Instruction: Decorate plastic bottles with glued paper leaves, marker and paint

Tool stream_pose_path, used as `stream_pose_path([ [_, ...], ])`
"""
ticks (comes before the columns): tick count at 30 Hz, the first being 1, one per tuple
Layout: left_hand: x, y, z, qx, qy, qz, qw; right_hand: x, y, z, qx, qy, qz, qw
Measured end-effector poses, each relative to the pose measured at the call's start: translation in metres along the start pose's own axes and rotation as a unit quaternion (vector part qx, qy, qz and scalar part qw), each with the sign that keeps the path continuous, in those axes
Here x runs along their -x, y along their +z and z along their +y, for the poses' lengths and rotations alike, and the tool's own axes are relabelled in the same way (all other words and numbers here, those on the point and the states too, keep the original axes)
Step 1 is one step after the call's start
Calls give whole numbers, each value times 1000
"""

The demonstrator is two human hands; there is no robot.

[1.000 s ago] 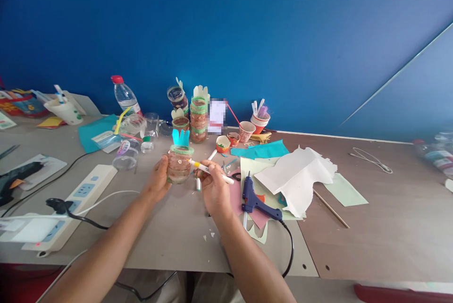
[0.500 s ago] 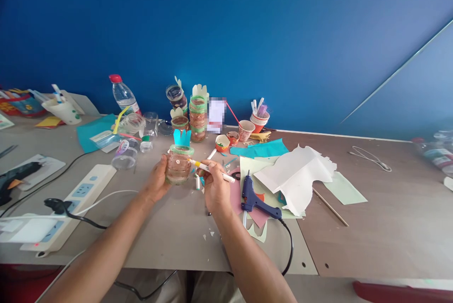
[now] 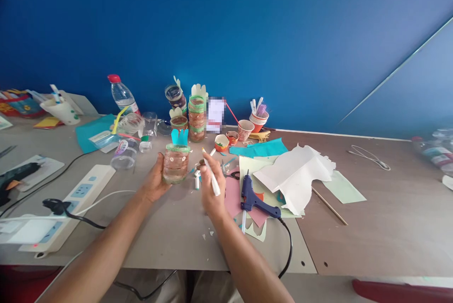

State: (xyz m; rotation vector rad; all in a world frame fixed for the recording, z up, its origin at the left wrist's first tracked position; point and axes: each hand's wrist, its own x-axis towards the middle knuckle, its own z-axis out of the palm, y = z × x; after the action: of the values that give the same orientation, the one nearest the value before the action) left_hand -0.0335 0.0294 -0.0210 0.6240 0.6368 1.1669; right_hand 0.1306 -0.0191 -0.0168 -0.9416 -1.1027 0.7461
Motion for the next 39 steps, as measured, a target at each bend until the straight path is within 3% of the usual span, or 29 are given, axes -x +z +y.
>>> stream_pose_path([
  [3, 0, -1, -1, 12, -1, 0, 1000, 6, 3, 4, 140, -131, -23, 981],
  [6, -1, -2, -4, 5, -3, 10, 1000, 9, 5, 5, 205, -187, -55, 959],
  [16, -2, -7, -8, 5, -8, -13, 1000, 13, 6, 5, 265, -216, -127, 931],
  [21, 0, -2, -7, -2, 2, -31, 1000, 13, 7, 7, 261, -224, -131, 930],
  [39, 0, 1, -8, 13, 14, -12, 1000, 16, 10, 7, 252, -235, -142, 928],
])
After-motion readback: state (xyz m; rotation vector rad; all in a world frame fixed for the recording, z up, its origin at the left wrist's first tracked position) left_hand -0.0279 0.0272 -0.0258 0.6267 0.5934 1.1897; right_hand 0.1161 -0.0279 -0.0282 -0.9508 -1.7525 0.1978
